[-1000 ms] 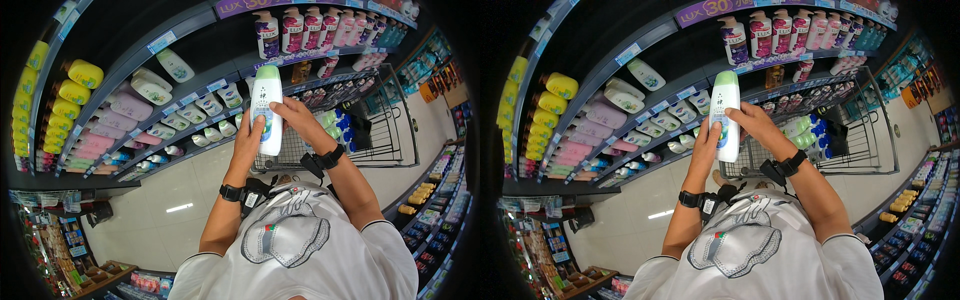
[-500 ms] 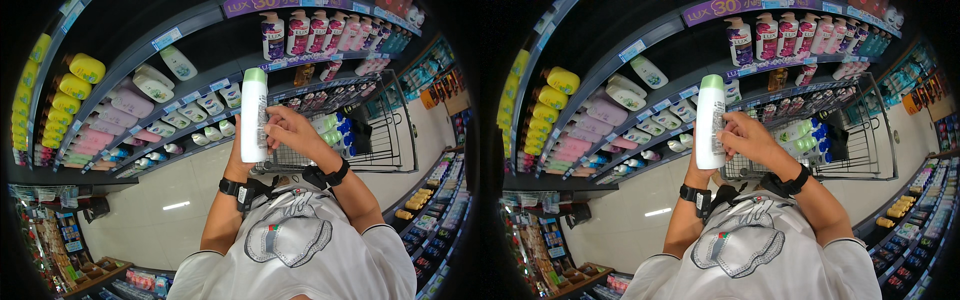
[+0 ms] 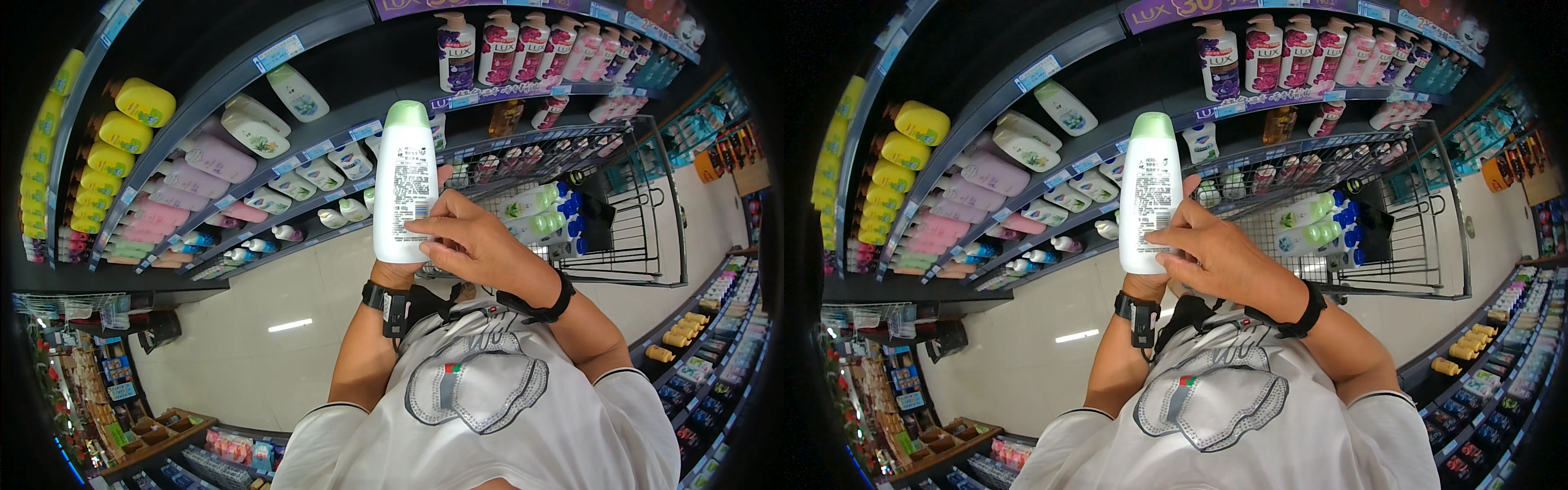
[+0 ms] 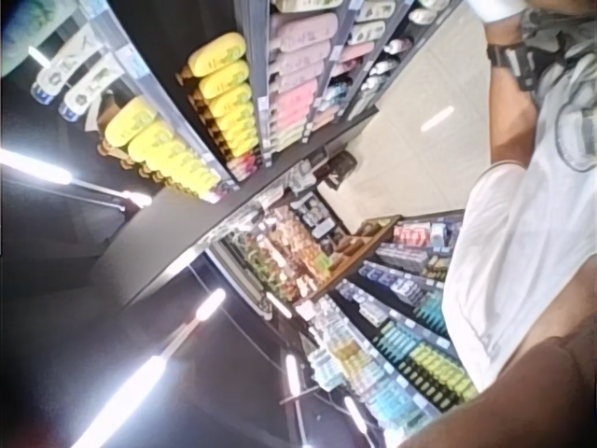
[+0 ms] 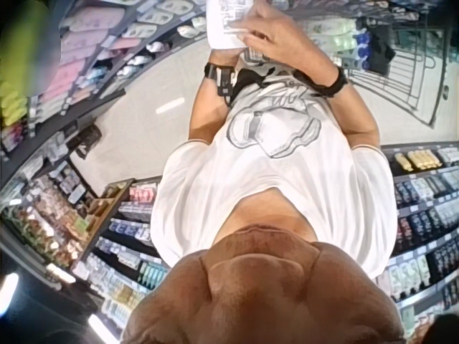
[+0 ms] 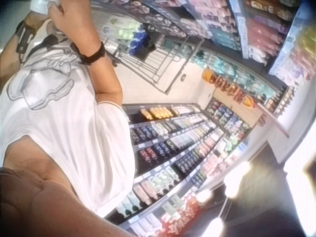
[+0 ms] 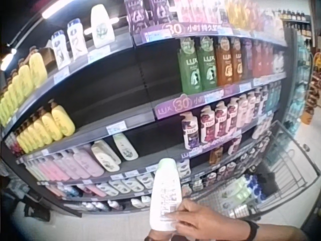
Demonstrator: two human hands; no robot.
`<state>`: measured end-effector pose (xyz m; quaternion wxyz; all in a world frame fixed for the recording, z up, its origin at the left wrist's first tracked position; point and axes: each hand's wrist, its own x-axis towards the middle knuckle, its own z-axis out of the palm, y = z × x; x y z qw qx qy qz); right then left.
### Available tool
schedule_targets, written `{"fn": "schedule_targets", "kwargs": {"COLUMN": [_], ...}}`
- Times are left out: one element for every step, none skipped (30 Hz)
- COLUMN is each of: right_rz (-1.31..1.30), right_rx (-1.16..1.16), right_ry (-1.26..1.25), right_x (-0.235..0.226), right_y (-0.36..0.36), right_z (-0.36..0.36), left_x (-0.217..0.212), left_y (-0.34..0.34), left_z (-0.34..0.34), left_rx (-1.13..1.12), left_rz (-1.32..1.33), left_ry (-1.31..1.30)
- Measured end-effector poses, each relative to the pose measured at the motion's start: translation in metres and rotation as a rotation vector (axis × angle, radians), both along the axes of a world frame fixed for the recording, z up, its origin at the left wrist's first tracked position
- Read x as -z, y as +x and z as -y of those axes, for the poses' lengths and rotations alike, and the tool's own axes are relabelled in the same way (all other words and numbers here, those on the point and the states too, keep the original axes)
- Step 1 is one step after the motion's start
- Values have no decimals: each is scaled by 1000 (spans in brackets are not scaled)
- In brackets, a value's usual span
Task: The person picks up bottles of lotion and shampoo from the shelves and places them into a shopping cart. They also lift a water bottle to their mouth to take a drink.
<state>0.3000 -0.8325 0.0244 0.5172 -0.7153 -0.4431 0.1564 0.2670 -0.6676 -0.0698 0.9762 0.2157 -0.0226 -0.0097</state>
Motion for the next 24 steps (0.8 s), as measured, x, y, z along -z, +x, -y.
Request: {"fn": "schedule_targets", "kwargs": {"right_rz": [-1, -3, -4, -5, -8, -9, -10, -4, 1, -1, 3, 8, 6, 0, -10, -7, 0, -50, -53, -89, -125, -133, -137, -167], "right_rx": [-2, -9, -16, -16, -21, -27, -27, -39, -49, -44, -46, -43, -12, -30, -33, -34, -40, -42, -22, -16, -16, -5, 4, 0], "right_ry": [0, 2, 3, 3, 7, 13, 15, 33, 49, 51, 45, 37, 18, 51, 67, 35, 15, 16, 15, 14, 17, 49, 50, 58], "right_x": [0, 0, 0, 0, 1, 0, 1, 2, 3, 3, 3, 2, 5, 9, 15, 19, 20, 22, 22, 25, 28, 31, 32, 32], "right_y": [0, -1, -1, 0, 0, 1, 2, 2, 3, 5, 6, 8, 9, 11, 13, 13, 13, 15, 15, 15, 15, 15, 17, 18], "right_z": [-1, -2, -2, -3, -4, -5, -6, -8, -7, -7, -7, -5, -3, -10, -12, -13, -18, -19, -20, -20, -22, -23, -22, -24], "left_x": [0, -1, -3, -6, -8, -8, -7, -7, -8, -9, -10, -11, -6, 5, 5, 2, -2, -1, -4, -4, -4, -3, 0, 4], "left_y": [0, -1, 0, 0, 0, 0, 0, 0, 1, 1, 2, 2, 3, 4, 5, 2, 0, 2, 0, 2, 3, 4, 5, 4], "left_z": [-1, -2, -2, -1, -2, -2, -3, -5, -4, -3, -3, -2, 3, -6, -8, -10, -13, -13, -16, -17, -21, -23, -24, -29], "left_rx": [12, 24, 24, -13, -50, -51, -75, -97, -94, -109, -122, -163, -186, -154, -140, -140, -139, -128, -128, -125, -129, -119, -105, -95], "left_rz": [14, 27, 26, 10, -6, -6, -10, -15, -17, -39, -60, -34, -4, 20, 12, -20, -46, -70, -84, -102, -122, -124, -113, -104], "left_ry": [-39, -79, -79, -27, 25, 26, 66, 107, 108, 112, 119, 225, 310, 324, 302, 261, 230, 202, 187, 165, 148, 150, 137, 127]}}
